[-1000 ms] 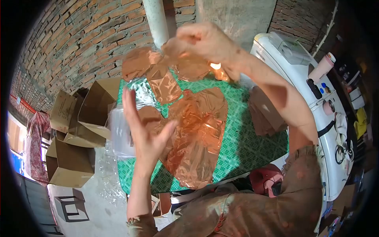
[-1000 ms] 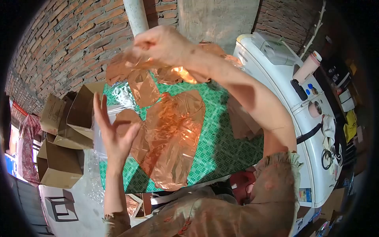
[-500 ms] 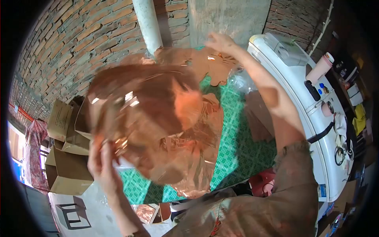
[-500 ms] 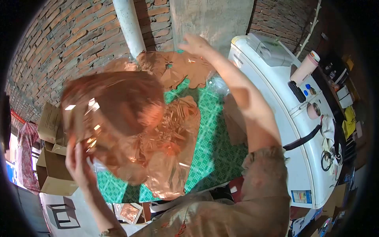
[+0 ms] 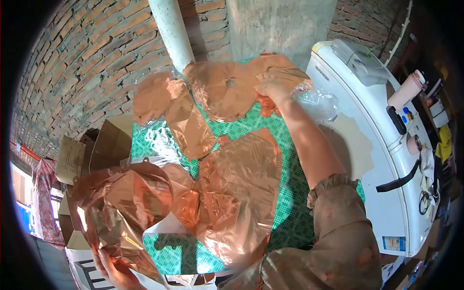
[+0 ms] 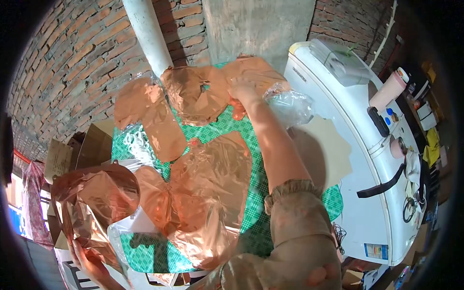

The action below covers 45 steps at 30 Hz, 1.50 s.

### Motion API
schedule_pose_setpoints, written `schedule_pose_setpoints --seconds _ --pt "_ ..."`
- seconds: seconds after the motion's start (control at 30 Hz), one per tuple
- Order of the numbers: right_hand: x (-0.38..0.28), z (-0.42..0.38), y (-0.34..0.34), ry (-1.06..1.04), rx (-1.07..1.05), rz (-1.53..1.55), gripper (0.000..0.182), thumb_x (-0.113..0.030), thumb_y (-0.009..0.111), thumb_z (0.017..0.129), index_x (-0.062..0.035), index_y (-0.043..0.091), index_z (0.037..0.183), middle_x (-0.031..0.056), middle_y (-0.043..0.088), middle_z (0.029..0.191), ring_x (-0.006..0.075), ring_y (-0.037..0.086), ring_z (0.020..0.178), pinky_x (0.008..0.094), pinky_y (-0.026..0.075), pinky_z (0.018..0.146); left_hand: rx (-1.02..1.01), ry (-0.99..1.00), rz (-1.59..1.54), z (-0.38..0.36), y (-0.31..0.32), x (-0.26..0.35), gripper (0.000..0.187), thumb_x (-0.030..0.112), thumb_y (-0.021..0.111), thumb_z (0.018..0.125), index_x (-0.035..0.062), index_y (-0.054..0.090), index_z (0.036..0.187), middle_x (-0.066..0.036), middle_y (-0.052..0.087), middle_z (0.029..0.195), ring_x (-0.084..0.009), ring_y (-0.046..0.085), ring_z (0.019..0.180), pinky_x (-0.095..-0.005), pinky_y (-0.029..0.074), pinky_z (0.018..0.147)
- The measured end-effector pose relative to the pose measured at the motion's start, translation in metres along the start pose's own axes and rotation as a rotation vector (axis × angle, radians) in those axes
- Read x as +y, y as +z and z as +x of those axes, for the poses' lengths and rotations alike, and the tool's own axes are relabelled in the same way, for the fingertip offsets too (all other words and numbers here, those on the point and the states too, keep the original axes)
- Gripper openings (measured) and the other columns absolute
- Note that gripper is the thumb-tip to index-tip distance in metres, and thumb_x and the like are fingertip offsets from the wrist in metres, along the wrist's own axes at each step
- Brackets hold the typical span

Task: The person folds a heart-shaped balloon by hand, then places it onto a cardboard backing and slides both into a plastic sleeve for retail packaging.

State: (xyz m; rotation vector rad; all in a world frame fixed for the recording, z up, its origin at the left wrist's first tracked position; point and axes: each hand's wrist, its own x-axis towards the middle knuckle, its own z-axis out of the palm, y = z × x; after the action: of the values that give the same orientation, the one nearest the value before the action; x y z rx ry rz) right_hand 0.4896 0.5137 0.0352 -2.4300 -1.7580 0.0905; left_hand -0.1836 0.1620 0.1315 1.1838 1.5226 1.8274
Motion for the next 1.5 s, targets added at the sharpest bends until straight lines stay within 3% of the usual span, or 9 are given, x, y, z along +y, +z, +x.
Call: schedule_pose_setpoints --seconds 0.33,0.37,0.43,0.53,0.73,0.9,1.1,1.33,1.5 --pt "0.005 0.018 0.019 -0.504 0.259 0.529 0.049 -0.014 0.057 0.099 -0.0035 0.055 0.147 0.0233 0.059 0.146 0.0398 0.055 0.137 0.0482 0.044 0.115 -0.048 -0.062 -0.157 -0.020 0.050 0.018 0.044 0.024 0.064 0.107 0.0057 0.058 0.146 -0.003 0.069 0.105 -0.0063 0.060 0.067 -0.0201 0.043 0.043" --pt "0.003 0.021 0.014 -0.523 0.301 0.537 0.048 -0.015 0.058 0.099 -0.0026 0.056 0.146 0.0240 0.059 0.146 0.0401 0.055 0.137 0.0481 0.045 0.115 -0.272 -0.071 -0.193 -0.017 0.052 0.030 0.045 0.019 0.063 0.107 -0.0014 0.057 0.147 -0.011 0.070 0.117 -0.0129 0.065 0.088 -0.0263 0.055 0.078" --pt "-0.010 0.014 -0.001 -0.554 0.326 0.536 0.048 -0.019 0.061 0.100 -0.0016 0.057 0.145 0.0238 0.059 0.146 0.0389 0.054 0.139 0.0470 0.044 0.115 -0.214 -0.142 -0.106 -0.024 0.080 0.052 0.044 0.017 0.061 0.107 -0.0025 0.057 0.147 -0.010 0.071 0.113 -0.0116 0.065 0.085 -0.0232 0.052 0.079" --pt "-0.045 -0.028 -0.051 -0.607 0.106 0.667 0.054 -0.033 0.066 0.103 -0.0011 0.057 0.146 0.0198 0.061 0.146 0.0326 0.055 0.140 0.0429 0.044 0.116 -0.396 -0.075 -0.064 -0.013 0.122 0.067 0.038 0.020 0.057 0.109 -0.0023 0.059 0.139 -0.004 0.068 0.100 -0.0076 0.063 0.070 -0.0228 0.048 0.051" --pt "-0.117 -0.180 -0.128 -0.851 -0.600 1.251 0.066 -0.042 0.070 0.103 0.0010 0.053 0.151 0.0121 0.063 0.142 0.0214 0.059 0.131 0.0356 0.046 0.112 -0.758 -0.131 -0.093 -0.017 0.178 0.097 0.027 0.025 0.053 0.113 0.0007 0.066 0.115 -0.004 0.070 0.090 -0.0053 0.057 0.059 -0.0207 0.042 0.047" --pt "-0.143 -0.272 -0.180 -0.787 -0.490 1.378 0.046 -0.023 0.070 0.104 0.0003 0.062 0.143 0.0009 0.068 0.119 0.0080 0.062 0.107 0.0263 0.051 0.099 -0.873 -0.077 0.022 -0.025 0.190 0.103 0.030 0.033 0.059 0.111 0.0051 0.065 0.101 0.001 0.065 0.077 -0.0022 0.050 0.053 -0.0198 0.038 0.046" --pt "-0.111 -0.263 -0.186 -0.752 -0.211 1.132 0.032 -0.025 0.070 0.105 -0.0006 0.069 0.126 -0.0040 0.068 0.099 0.0004 0.060 0.077 0.0169 0.047 0.059 -1.145 -0.248 0.447 -0.040 0.154 0.038 0.027 0.028 0.080 0.098 0.0016 0.074 0.098 0.003 0.061 0.071 -0.0041 0.056 0.061 -0.0240 0.041 0.047" --pt "-0.071 -0.232 -0.152 -0.833 -0.089 0.854 0.026 -0.029 0.067 0.106 -0.0032 0.070 0.108 -0.0043 0.063 0.087 0.0051 0.057 0.075 0.0235 0.047 0.069 -1.151 -0.509 0.235 -0.109 0.090 0.000 0.021 0.021 0.080 0.097 0.0006 0.076 0.100 0.004 0.068 0.077 -0.0048 0.059 0.067 -0.0241 0.048 0.061" --pt "-0.063 -0.220 -0.098 -0.609 -0.478 0.574 0.025 -0.026 0.065 0.102 -0.0020 0.069 0.097 0.0009 0.064 0.086 0.0084 0.059 0.085 0.0264 0.047 0.076 -1.094 -0.637 0.055 -0.181 0.070 -0.021 0.023 0.021 0.077 0.101 0.0038 0.072 0.087 0.007 0.062 0.072 -0.0023 0.052 0.067 -0.0243 0.042 0.060"
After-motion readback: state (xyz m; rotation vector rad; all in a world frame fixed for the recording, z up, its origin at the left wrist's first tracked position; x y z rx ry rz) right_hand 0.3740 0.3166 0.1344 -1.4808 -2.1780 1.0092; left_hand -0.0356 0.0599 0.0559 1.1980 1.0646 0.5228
